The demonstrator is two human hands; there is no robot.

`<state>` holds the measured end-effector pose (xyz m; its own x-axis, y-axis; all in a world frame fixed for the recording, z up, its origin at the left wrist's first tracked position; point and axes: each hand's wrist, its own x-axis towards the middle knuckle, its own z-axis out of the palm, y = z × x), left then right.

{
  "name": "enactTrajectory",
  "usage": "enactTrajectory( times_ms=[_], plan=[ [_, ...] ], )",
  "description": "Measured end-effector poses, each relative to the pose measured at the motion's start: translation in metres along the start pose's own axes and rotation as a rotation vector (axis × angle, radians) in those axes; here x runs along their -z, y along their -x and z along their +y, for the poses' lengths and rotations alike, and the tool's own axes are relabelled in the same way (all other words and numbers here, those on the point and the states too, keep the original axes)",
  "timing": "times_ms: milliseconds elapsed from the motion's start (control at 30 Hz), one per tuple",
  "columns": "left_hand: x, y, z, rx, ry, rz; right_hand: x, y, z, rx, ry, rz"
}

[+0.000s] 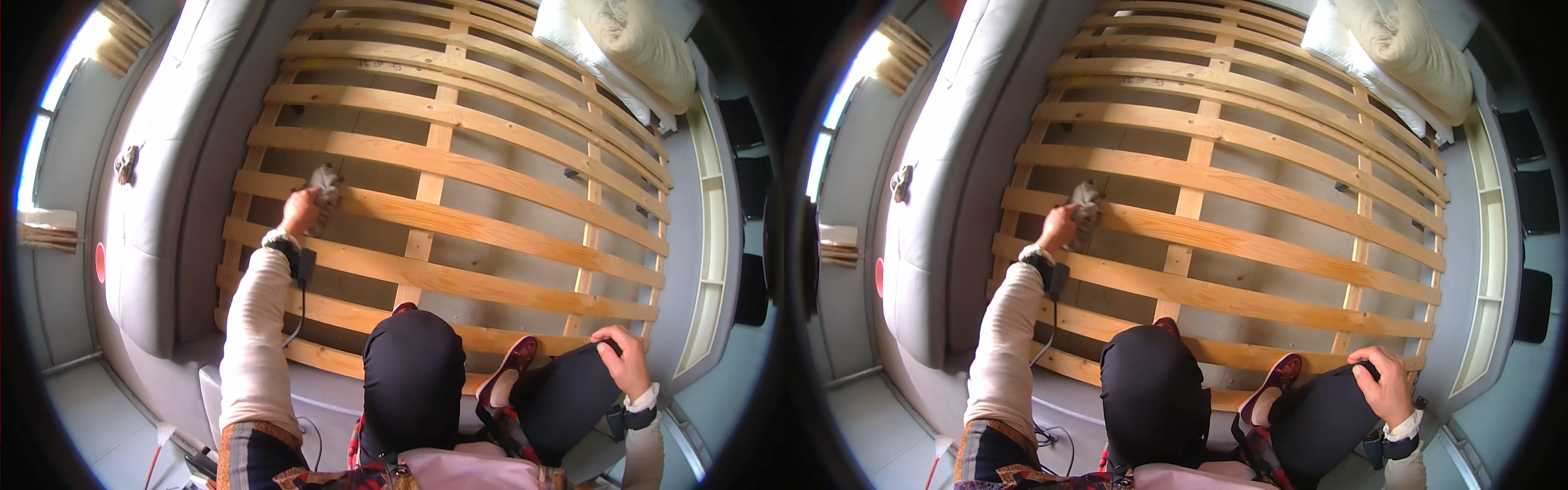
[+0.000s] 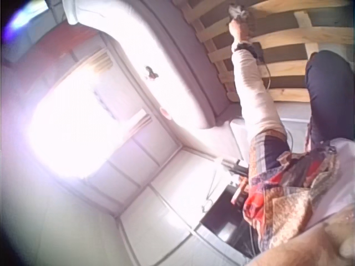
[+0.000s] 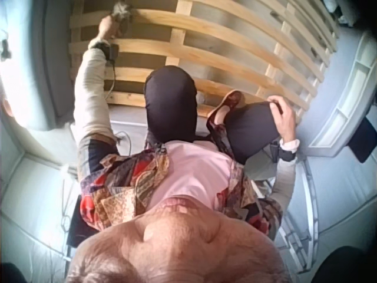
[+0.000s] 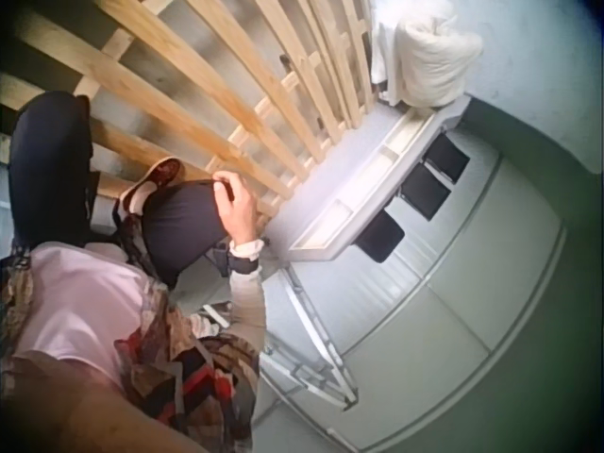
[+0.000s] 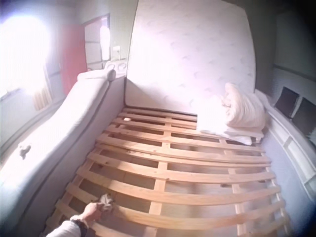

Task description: The person wipes the wooden slats of a bed frame and the surface of a nearby couch with a cloth, then uses the cloth to clean a glass-topped coffee table.

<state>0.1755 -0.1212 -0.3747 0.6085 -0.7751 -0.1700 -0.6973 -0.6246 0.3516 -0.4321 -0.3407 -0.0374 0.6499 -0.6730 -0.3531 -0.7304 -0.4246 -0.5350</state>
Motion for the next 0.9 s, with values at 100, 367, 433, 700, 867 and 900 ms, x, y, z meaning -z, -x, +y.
enactTrajectory(
  times_ms=[100,367,433,700,867,900],
  plan=[
    [-0.033,0.01,0.036,-0.029,0.146,-0.111,0.0,0.006,0.001,0.017,-0.025,0.029],
    [-0.103,0.01,0.136,-0.306,0.375,-0.407,0.002,0.028,0.009,0.048,-0.066,0.109],
    [-0.082,0.01,0.156,-0.257,0.36,-0.504,0.005,0.036,0.013,0.056,-0.064,0.14],
    [0.023,0.052,0.147,-0.051,1.435,-0.431,0.003,0.043,0.023,0.066,-0.11,0.239],
    [0.084,0.076,0.173,-0.105,1.519,-0.338,0.0,0.057,0.02,0.111,-0.106,0.328],
    [0.095,0.082,0.181,-0.142,1.531,-0.33,-0.001,0.063,0.02,0.126,-0.097,0.363]
  ],
)
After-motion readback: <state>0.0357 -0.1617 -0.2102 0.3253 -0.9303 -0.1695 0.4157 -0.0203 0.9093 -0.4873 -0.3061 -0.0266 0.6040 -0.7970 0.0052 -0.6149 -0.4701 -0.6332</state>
